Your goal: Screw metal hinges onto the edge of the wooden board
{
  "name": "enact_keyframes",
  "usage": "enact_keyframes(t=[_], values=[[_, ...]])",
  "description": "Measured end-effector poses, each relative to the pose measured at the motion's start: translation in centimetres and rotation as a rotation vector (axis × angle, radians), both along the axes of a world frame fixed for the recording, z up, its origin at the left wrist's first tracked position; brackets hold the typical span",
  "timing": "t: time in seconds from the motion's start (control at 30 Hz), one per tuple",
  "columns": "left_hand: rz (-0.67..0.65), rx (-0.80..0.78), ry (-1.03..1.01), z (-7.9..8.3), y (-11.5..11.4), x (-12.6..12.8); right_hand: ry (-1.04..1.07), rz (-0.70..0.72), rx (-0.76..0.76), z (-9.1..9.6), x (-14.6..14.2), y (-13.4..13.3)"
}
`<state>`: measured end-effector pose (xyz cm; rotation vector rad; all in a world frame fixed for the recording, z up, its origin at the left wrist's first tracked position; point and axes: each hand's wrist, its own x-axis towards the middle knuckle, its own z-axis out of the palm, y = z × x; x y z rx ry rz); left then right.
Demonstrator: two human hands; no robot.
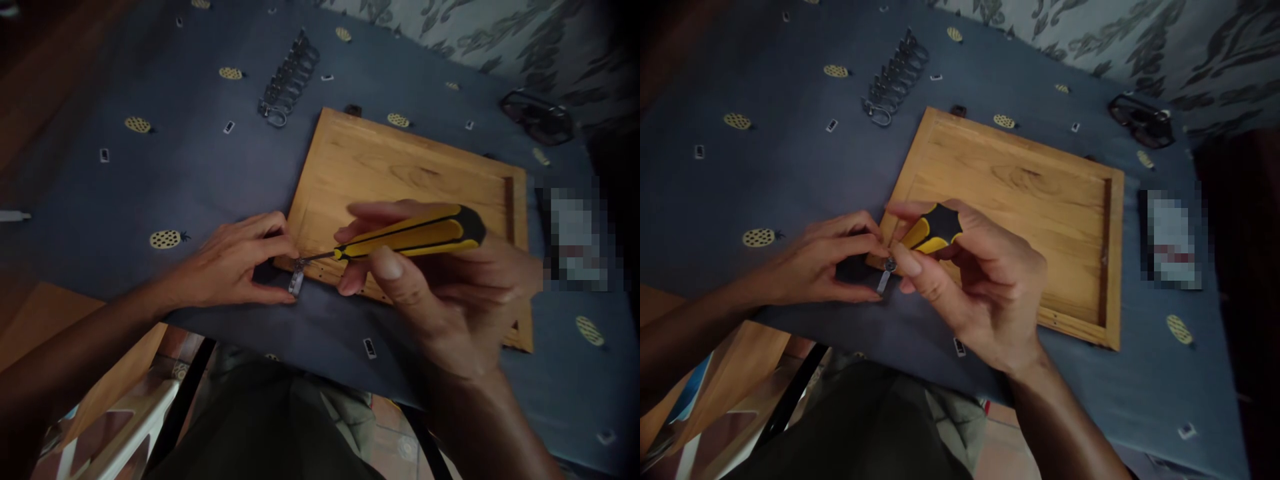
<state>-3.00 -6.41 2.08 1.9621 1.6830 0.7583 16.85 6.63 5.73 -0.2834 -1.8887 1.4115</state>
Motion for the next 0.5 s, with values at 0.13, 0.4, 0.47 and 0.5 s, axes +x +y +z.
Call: enact_keyframes(t=[0.13,0.4,0.47,0.5], values=[[-0.012,-0.006,0.002,-0.04,-0.04,-0.01,0.039,0.014,0.068,-0.17,-0.18,0.35],[-0.004,0.000,-0.011,-0.15,-0.09,0.07,0.045,-0.004,0.083,-0.21,-0.65,0.17],[-0.005,0.014,-0.009,-0.17,-0.11,0.07,0.043,-0.010,0.046,-0.23,-0.83,0.03],[-0.006,0.021,-0.006,-0.19,-0.12,0.06,0.039,-0.015,0.032,-0.19,-0.88,-0.04]])
